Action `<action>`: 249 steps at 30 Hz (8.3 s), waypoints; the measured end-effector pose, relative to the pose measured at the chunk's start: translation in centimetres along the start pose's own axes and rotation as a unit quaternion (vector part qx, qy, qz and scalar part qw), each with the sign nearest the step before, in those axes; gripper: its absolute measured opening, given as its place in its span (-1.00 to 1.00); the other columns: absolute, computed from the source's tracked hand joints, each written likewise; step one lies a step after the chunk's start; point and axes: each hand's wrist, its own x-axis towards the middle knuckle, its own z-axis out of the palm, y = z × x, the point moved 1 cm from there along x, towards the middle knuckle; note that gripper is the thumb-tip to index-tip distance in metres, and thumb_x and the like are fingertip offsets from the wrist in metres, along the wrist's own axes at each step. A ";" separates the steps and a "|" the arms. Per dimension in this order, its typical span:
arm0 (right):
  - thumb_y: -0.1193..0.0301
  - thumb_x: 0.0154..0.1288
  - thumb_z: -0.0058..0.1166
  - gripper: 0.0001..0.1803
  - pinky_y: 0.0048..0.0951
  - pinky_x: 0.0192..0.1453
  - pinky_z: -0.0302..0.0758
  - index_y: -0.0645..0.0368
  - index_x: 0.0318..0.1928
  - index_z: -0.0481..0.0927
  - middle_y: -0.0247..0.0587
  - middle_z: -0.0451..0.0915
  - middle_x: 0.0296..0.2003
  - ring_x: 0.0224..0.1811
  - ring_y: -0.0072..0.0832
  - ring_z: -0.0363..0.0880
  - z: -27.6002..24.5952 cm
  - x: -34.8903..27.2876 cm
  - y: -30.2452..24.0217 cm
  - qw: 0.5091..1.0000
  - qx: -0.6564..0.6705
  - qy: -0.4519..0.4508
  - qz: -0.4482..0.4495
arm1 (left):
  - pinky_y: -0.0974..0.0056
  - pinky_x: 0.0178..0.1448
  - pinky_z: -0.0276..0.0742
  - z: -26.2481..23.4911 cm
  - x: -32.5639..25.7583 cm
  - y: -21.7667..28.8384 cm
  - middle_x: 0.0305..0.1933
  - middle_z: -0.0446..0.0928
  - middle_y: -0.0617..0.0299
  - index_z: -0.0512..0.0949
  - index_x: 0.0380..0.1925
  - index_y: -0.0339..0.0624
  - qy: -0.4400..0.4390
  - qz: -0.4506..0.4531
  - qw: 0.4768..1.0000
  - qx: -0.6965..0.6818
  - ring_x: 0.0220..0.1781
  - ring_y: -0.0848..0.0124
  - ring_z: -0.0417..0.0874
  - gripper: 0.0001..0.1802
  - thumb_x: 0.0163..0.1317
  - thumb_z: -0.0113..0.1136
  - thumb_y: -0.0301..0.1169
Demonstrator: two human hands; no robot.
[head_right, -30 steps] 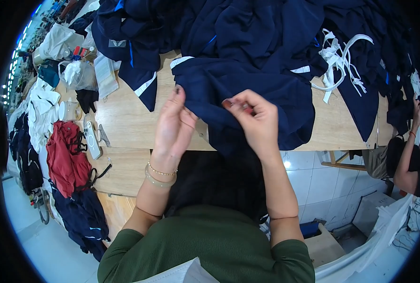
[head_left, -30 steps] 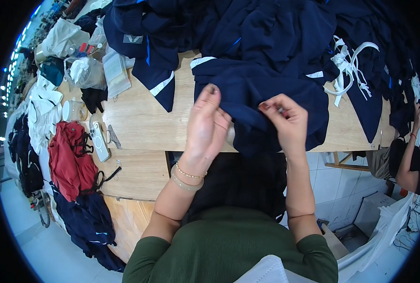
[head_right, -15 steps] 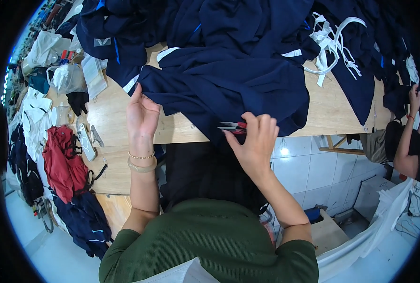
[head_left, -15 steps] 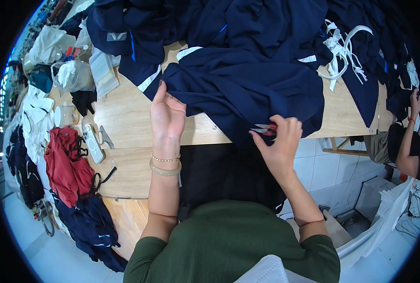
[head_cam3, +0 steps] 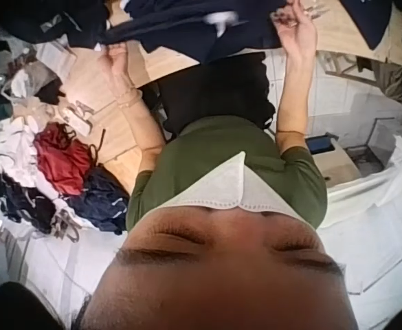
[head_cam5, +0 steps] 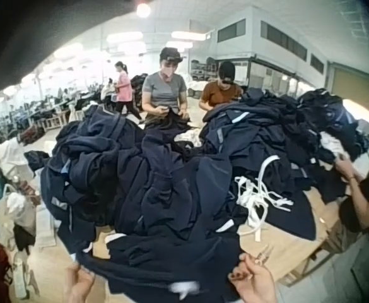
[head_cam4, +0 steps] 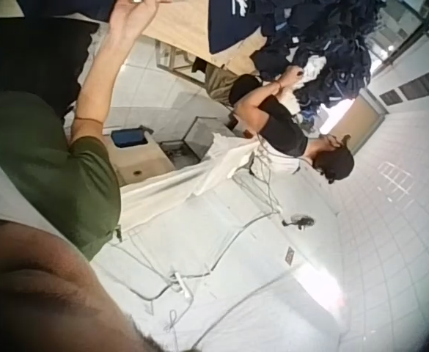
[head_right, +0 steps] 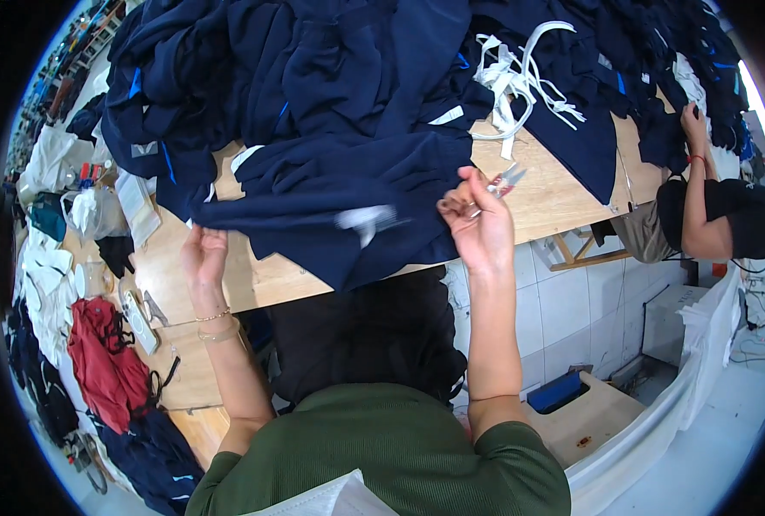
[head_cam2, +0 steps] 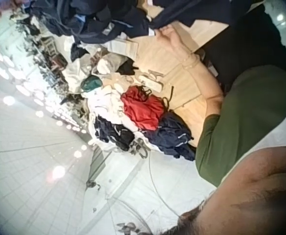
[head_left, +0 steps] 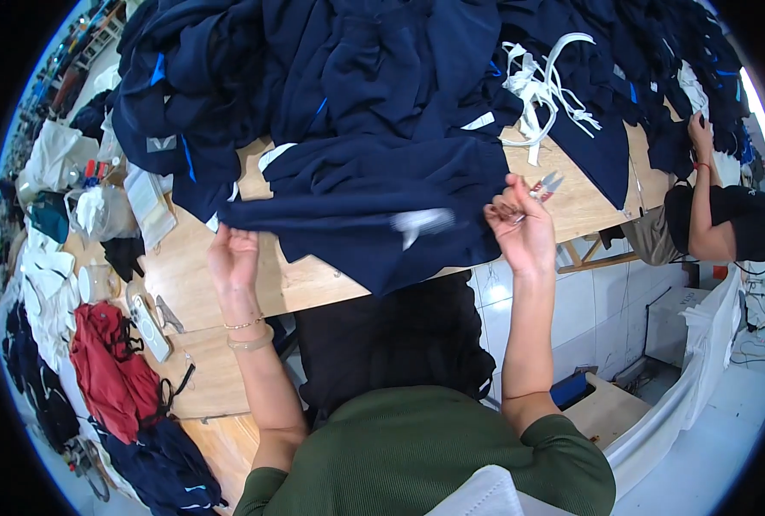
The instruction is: Trimming excess threads from blue garment pieces using small scissors.
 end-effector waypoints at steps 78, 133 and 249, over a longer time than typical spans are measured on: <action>0.50 0.14 0.17 -0.74 -0.34 -0.26 0.55 0.11 -0.10 0.62 -0.06 0.67 -0.33 -0.30 -0.24 0.68 8.4 2.6 3.5 0.595 -0.761 -0.156 -0.204 | 0.57 -0.47 0.25 7.9 -7.5 1.5 -0.41 0.56 0.36 0.51 -0.21 -0.18 -0.160 0.227 0.922 0.270 -0.63 0.72 0.30 -0.87 0.40 0.05 -0.37; 0.55 0.19 -0.02 -0.83 -0.18 -0.18 0.47 0.24 -0.18 0.52 0.06 0.61 -0.33 -0.22 0.00 0.58 20.9 5.9 10.9 0.661 -0.623 -0.390 -0.150 | 0.18 0.25 0.36 5.9 -8.4 -4.3 0.29 0.34 -0.03 0.28 0.27 -0.32 -0.264 0.396 0.723 0.501 0.30 0.24 0.37 -0.21 0.01 0.41 -0.50; 0.53 0.07 0.34 -0.76 -0.64 -0.31 0.49 0.34 -0.28 0.55 -0.22 0.51 -0.36 -0.36 -0.57 0.52 13.7 0.6 1.6 0.644 -0.622 -0.207 -0.395 | 0.49 -0.08 0.53 11.7 -12.9 -5.4 -0.20 0.63 0.27 0.60 -0.17 -0.39 -0.400 -0.015 0.862 0.312 -0.21 0.61 0.58 -0.82 0.22 0.22 -0.60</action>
